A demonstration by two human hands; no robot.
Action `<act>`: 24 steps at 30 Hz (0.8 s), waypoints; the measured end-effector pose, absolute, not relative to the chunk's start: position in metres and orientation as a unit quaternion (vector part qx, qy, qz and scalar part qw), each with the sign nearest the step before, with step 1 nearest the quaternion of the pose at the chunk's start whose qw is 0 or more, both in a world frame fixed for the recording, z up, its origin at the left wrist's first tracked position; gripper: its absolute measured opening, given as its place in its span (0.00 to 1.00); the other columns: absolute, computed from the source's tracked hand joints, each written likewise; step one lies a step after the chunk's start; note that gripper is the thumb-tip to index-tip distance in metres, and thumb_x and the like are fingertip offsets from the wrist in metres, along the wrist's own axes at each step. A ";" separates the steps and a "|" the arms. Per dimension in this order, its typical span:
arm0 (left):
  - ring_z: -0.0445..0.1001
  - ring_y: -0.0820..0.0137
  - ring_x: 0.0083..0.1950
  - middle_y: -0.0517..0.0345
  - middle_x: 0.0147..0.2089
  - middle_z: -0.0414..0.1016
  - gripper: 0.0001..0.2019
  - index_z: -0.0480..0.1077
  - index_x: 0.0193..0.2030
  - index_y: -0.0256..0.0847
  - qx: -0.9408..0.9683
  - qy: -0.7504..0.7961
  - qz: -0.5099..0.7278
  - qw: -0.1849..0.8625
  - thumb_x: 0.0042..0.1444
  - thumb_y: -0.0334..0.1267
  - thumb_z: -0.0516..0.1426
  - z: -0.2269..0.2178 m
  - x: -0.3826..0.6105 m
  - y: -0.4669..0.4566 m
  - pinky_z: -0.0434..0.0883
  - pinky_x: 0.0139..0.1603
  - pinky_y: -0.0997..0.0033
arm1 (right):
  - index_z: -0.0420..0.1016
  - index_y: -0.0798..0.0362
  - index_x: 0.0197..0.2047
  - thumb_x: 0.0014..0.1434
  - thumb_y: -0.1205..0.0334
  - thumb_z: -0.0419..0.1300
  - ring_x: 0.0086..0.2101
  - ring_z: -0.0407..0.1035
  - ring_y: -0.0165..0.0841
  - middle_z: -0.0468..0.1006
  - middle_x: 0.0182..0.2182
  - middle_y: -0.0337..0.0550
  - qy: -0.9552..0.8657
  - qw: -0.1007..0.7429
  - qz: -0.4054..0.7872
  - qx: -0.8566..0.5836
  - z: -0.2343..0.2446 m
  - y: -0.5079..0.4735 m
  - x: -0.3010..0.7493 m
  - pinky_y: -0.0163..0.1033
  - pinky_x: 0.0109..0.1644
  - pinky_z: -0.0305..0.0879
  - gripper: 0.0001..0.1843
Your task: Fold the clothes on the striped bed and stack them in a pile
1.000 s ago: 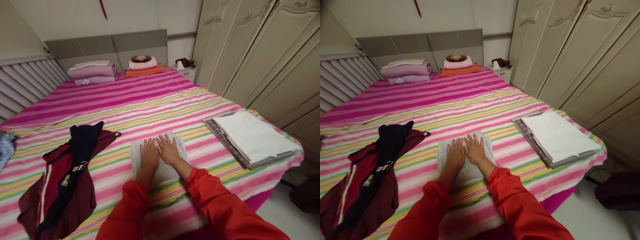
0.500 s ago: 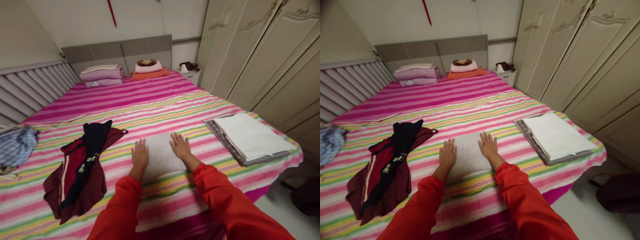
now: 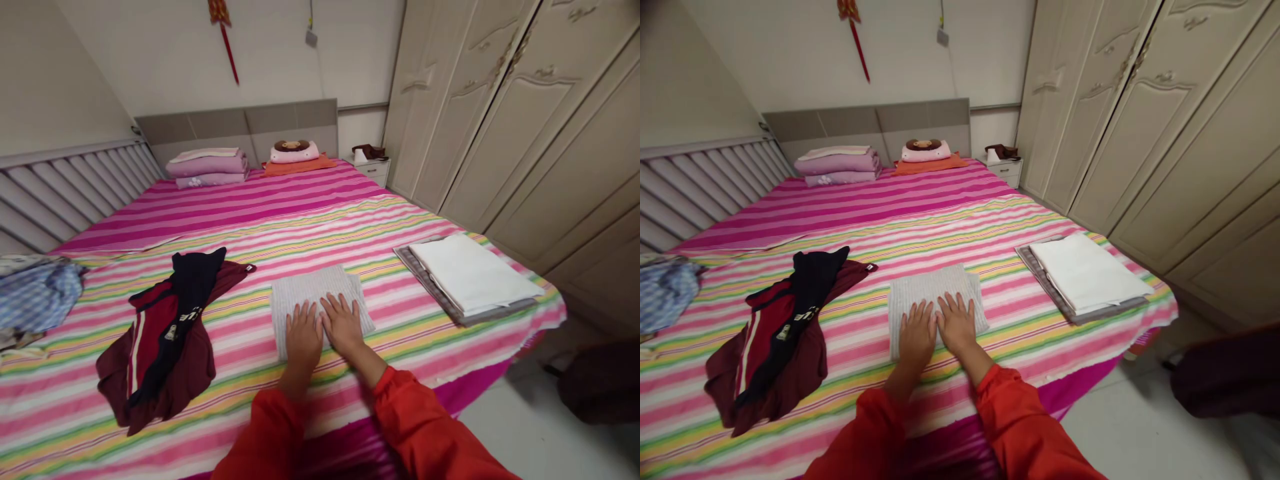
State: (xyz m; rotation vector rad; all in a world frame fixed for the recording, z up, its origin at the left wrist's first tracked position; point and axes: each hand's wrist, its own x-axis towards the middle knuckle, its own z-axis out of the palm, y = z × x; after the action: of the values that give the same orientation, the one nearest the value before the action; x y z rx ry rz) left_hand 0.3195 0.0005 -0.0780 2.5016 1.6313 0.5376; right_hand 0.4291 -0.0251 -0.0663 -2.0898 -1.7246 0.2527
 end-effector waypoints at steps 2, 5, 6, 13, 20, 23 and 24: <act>0.56 0.54 0.71 0.50 0.68 0.63 0.23 0.65 0.64 0.42 0.836 0.513 0.192 0.018 0.66 0.43 0.47 -0.088 0.305 0.002 0.56 0.68 0.45 | 0.63 0.44 0.66 0.69 0.52 0.45 0.68 0.46 0.44 0.60 0.67 0.40 -0.623 0.206 0.072 -0.751 -0.076 -0.028 0.444 0.60 0.69 0.37 0.25; 0.57 0.55 0.70 0.50 0.68 0.63 0.23 0.64 0.65 0.43 0.845 0.495 0.202 -0.006 0.65 0.45 0.49 -0.097 0.284 0.008 0.58 0.67 0.48 | 0.63 0.43 0.66 0.69 0.54 0.44 0.68 0.47 0.43 0.61 0.67 0.40 -0.603 0.218 0.057 -0.765 -0.087 -0.032 0.475 0.61 0.68 0.40 0.25; 0.57 0.55 0.70 0.51 0.68 0.63 0.23 0.64 0.65 0.43 0.847 0.493 0.200 -0.007 0.65 0.45 0.49 -0.098 0.278 0.010 0.59 0.67 0.49 | 0.63 0.44 0.66 0.69 0.55 0.43 0.67 0.49 0.43 0.61 0.67 0.40 -0.592 0.226 0.057 -0.771 -0.090 -0.033 0.486 0.61 0.68 0.41 0.25; 0.55 0.54 0.71 0.48 0.69 0.62 0.24 0.63 0.65 0.41 0.846 0.509 0.157 0.012 0.65 0.45 0.48 -0.085 0.260 0.007 0.54 0.67 0.40 | 0.75 0.54 0.55 0.68 0.53 0.42 0.58 0.66 0.40 0.75 0.56 0.51 -0.528 0.433 0.036 -0.730 -0.123 -0.046 0.539 0.52 0.63 0.59 0.26; 0.46 0.49 0.74 0.53 0.73 0.52 0.35 0.57 0.69 0.47 0.917 0.391 0.076 0.037 0.52 0.29 0.55 -0.065 0.322 -0.023 0.46 0.70 0.35 | 0.78 0.57 0.49 0.67 0.46 0.44 0.49 0.72 0.44 0.80 0.47 0.56 -0.450 0.546 -0.003 -0.706 -0.132 -0.047 0.540 0.55 0.57 0.66 0.29; 0.49 0.47 0.73 0.48 0.72 0.54 0.36 0.61 0.67 0.43 0.873 0.462 0.079 0.136 0.49 0.19 0.49 -0.053 0.346 -0.020 0.48 0.68 0.32 | 0.78 0.57 0.47 0.66 0.46 0.45 0.47 0.73 0.43 0.80 0.46 0.56 -0.446 0.561 -0.011 -0.697 -0.129 -0.047 0.540 0.54 0.55 0.68 0.28; 0.52 0.47 0.72 0.44 0.71 0.56 0.35 0.64 0.65 0.40 0.854 0.477 0.091 0.186 0.49 0.17 0.48 -0.045 0.351 -0.015 0.49 0.67 0.32 | 0.78 0.57 0.47 0.66 0.45 0.46 0.48 0.73 0.43 0.80 0.46 0.56 -0.443 0.566 -0.013 -0.695 -0.129 -0.047 0.540 0.54 0.55 0.68 0.28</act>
State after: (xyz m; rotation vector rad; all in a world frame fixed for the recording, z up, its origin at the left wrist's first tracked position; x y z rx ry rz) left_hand 0.3505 -0.0150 -0.0452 2.4062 1.3445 0.2552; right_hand 0.5398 -0.0470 -0.1286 -1.6348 -1.0425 -0.0316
